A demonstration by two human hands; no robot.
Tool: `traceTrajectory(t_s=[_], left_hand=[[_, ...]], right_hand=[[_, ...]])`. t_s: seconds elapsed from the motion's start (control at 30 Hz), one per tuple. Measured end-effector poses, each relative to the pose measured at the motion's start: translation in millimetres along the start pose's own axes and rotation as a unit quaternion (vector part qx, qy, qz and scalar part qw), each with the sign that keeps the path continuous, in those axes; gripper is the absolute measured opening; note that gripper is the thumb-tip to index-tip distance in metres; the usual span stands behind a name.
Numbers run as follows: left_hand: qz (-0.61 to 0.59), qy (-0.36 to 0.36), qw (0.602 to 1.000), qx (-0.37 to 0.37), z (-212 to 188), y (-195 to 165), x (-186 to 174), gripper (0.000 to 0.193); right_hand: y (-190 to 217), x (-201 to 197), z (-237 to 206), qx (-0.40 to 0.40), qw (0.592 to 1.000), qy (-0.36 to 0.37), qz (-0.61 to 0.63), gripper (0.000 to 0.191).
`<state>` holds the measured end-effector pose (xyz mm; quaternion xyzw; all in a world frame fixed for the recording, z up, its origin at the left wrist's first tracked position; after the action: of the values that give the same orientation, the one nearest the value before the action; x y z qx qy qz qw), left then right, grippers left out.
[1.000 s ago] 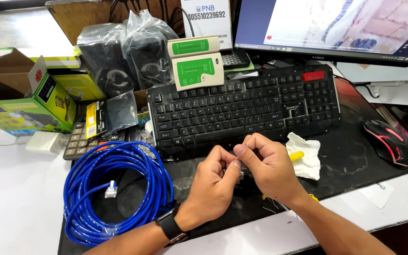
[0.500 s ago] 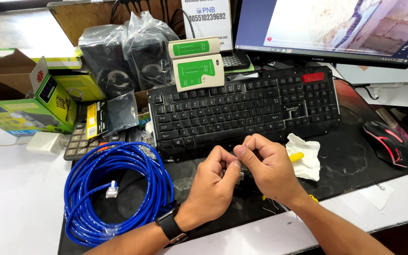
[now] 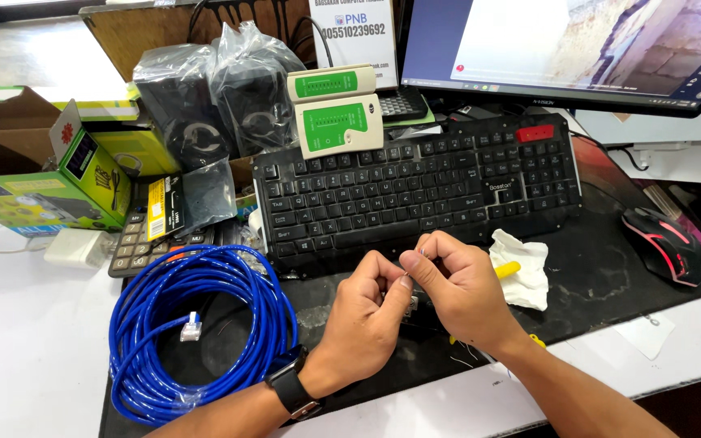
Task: The person sits at a desk and terminates a blue ethernet cable: they strip the cable jacket, separate and straighten the small colored wires, trim them, insert them into an RJ45 connector, crimp the connector with yellow-handled crimping pliers, then plug both ends into a green cable tester and handle the tested connectors.
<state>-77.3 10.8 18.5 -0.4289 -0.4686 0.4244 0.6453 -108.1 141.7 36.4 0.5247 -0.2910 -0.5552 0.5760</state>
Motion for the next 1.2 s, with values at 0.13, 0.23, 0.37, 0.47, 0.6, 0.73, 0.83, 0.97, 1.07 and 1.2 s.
traceTrajectory(t_s=[0.13, 0.23, 0.37, 0.47, 0.6, 0.73, 0.83, 0.97, 1.07, 1.2], left_hand=[[0.0, 0.004, 1.0, 0.002, -0.7, -0.6, 0.4, 0.018], [-0.001, 0.003, 1.0, 0.002, -0.2, -0.7, 0.4, 0.018], [0.0, 0.003, 1.0, 0.004, -0.1, -1.0, 0.3, 0.018], [0.001, 0.003, 1.0, 0.007, 0.0, -1.1, 0.3, 0.018], [-0.001, 0.004, 1.0, 0.007, 0.1, -0.5, 0.8, 0.017], [-0.002, 0.003, 1.0, 0.003, 0.4, 0.1, 0.1, 0.018], [-0.001, 0.003, 1.0, 0.003, 0.3, 0.1, 0.1, 0.017], [-0.004, 0.003, 1.0, -0.003, 0.5, 0.5, 0.0, 0.018], [0.0, 0.0, 1.0, -0.014, 1.2, 1.6, -0.8, 0.018], [-0.004, -0.002, 1.0, -0.021, 0.7, 2.8, -0.6, 0.018]], right_hand=[[-0.8, -0.2, -0.6, 0.007, 1.0, 0.001, -0.007, 0.024], [-0.7, 0.0, -0.4, 0.004, 1.0, 0.002, -0.002, 0.024], [-1.8, 0.2, -0.1, 0.007, 1.0, 0.003, 0.004, 0.024], [-1.6, 0.5, 0.0, 0.004, 1.0, 0.004, 0.007, 0.024], [-1.5, 0.0, -0.8, 0.005, 1.0, 0.002, 0.001, 0.024], [-1.1, -0.1, -0.2, 0.004, 1.0, 0.003, -0.006, 0.025], [-1.6, -0.1, -0.4, 0.008, 1.0, 0.003, -0.001, 0.025], [-2.9, 0.5, -0.2, 0.013, 1.0, 0.006, 0.007, 0.024], [-4.4, 0.2, 0.2, 0.018, 1.0, 0.005, 0.003, 0.024], [-5.3, -0.3, 0.0, 0.02, 1.0, 0.004, -0.003, 0.024]])
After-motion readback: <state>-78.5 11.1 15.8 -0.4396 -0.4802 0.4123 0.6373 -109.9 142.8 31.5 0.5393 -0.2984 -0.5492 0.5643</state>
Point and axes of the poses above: each hand's wrist, its own z-axis towards the middle knuckle, its own x-axis out of the palm, y = z × x, the point moved 8 cm from there along z, towards the middle knuckle, and after that the axes turned 10 degrees about -z, right-handed, at the moved point
